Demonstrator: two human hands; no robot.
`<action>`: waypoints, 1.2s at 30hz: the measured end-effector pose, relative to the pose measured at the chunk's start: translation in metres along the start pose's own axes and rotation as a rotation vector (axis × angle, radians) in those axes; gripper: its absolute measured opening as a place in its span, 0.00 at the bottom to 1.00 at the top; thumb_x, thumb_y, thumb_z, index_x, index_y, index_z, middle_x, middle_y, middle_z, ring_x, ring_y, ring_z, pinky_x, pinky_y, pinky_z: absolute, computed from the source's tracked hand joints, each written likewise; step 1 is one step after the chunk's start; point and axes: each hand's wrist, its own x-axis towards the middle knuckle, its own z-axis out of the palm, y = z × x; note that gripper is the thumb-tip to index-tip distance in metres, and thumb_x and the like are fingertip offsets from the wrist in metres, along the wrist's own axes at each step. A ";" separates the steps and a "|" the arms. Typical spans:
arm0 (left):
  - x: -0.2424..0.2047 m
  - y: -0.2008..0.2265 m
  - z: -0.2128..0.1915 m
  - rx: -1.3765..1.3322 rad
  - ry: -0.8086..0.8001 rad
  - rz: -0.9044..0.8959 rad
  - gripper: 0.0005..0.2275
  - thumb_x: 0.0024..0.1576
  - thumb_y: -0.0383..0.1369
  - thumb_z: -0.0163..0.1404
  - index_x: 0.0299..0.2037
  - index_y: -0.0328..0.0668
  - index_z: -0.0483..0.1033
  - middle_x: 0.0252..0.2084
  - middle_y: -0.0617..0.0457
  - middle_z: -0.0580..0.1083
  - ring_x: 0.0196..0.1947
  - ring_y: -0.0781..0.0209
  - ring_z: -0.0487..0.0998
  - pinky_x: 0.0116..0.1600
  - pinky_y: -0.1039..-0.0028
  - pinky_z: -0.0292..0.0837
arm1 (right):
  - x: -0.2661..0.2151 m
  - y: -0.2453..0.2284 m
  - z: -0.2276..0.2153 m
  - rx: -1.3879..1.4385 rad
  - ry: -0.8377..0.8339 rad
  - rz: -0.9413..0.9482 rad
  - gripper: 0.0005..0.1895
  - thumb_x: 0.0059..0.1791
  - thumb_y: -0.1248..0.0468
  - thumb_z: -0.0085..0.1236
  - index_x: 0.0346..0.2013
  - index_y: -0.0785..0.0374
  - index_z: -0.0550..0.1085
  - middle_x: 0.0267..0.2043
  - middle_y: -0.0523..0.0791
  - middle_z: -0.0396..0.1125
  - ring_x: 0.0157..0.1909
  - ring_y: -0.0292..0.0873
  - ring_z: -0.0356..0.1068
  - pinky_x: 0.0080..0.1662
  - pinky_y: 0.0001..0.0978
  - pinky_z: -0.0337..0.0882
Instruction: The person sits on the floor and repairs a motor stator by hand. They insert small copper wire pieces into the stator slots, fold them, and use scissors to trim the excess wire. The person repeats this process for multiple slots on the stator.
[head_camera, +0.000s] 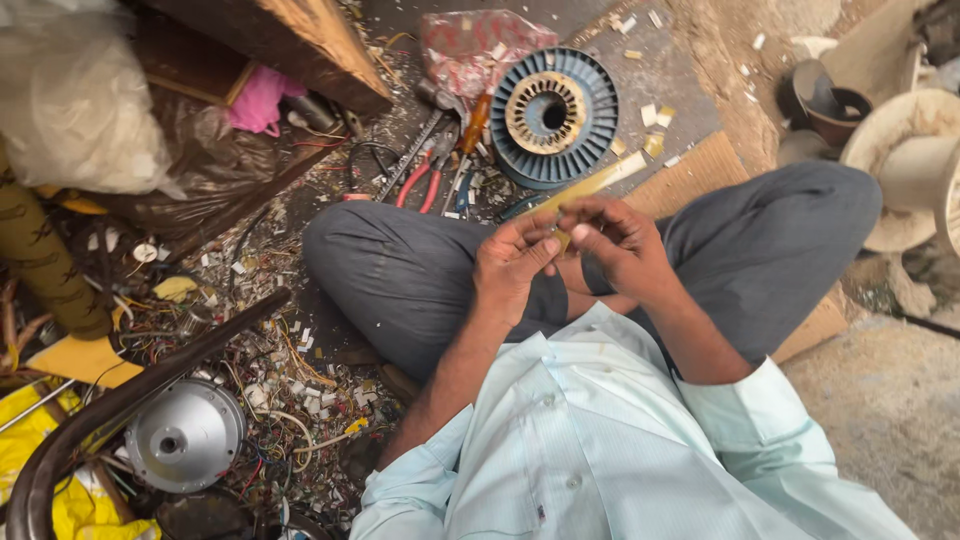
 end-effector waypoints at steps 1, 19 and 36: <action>0.000 -0.004 -0.001 0.043 0.030 0.048 0.11 0.59 0.24 0.58 0.50 0.29 0.77 0.40 0.50 0.78 0.33 0.69 0.76 0.38 0.80 0.72 | 0.000 0.003 0.003 0.044 0.071 0.097 0.09 0.54 0.70 0.55 0.48 0.67 0.77 0.45 0.45 0.74 0.43 0.39 0.73 0.48 0.31 0.75; -0.018 0.027 0.010 0.611 -0.020 0.266 0.05 0.57 0.21 0.57 0.41 0.32 0.78 0.37 0.51 0.81 0.35 0.69 0.83 0.40 0.80 0.82 | -0.023 -0.003 0.023 -0.257 -0.030 -0.212 0.04 0.58 0.70 0.54 0.46 0.69 0.72 0.35 0.41 0.71 0.34 0.28 0.68 0.36 0.18 0.70; -0.019 0.027 0.001 0.535 -0.088 0.205 0.06 0.59 0.25 0.59 0.45 0.33 0.81 0.41 0.49 0.80 0.36 0.67 0.84 0.40 0.79 0.83 | -0.033 -0.008 0.030 -0.265 0.105 -0.060 0.06 0.57 0.68 0.56 0.46 0.70 0.75 0.34 0.44 0.75 0.35 0.32 0.75 0.39 0.23 0.78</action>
